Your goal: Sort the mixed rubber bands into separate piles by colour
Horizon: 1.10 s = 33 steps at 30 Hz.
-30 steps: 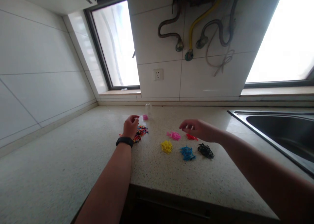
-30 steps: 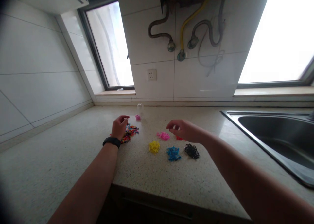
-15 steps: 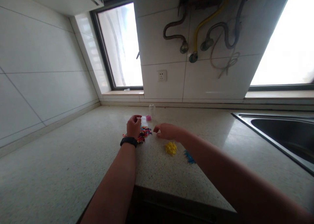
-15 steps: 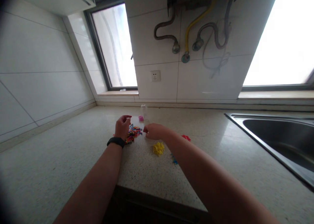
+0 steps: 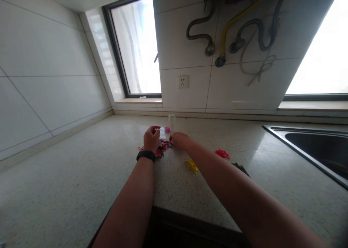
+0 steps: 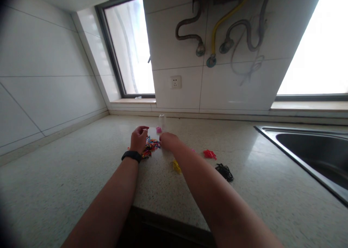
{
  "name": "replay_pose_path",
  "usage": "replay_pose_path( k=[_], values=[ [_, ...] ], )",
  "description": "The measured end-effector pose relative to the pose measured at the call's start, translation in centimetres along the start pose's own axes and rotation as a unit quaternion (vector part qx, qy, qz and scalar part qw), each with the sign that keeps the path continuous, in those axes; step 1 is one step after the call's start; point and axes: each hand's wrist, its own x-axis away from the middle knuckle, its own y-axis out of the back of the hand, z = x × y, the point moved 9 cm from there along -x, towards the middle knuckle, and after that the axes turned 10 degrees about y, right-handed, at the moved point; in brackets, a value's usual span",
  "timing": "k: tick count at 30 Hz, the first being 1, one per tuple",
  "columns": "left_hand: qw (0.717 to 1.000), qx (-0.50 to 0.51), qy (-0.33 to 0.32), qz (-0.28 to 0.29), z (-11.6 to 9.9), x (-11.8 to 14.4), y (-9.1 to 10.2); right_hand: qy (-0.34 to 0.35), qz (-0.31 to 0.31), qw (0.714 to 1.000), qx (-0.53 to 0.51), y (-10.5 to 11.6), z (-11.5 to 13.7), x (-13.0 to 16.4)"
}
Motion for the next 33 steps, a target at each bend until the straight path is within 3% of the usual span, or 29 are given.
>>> replay_pose_path(
  k=[8, 16, 27, 33],
  values=[
    [1.000, 0.002, -0.008, 0.001, -0.1, 0.0, -0.1, -0.023, -0.010, 0.999, 0.023, 0.5, -0.2, 0.9],
    [1.000, -0.011, -0.004, 0.005, -0.4, 0.4, -0.1, -0.014, -0.025, 0.999, 0.031, 2.4, -0.6, 3.5],
    [0.999, -0.035, -0.010, 0.015, -0.5, 0.6, -0.4, 0.032, -0.068, 0.997, 0.020, 3.8, 1.8, 4.5],
    [0.999, -0.040, -0.021, 0.021, -0.6, 0.6, -0.6, 0.087, -0.131, 0.985, -0.070, 5.6, 1.9, 5.7]
  ],
)
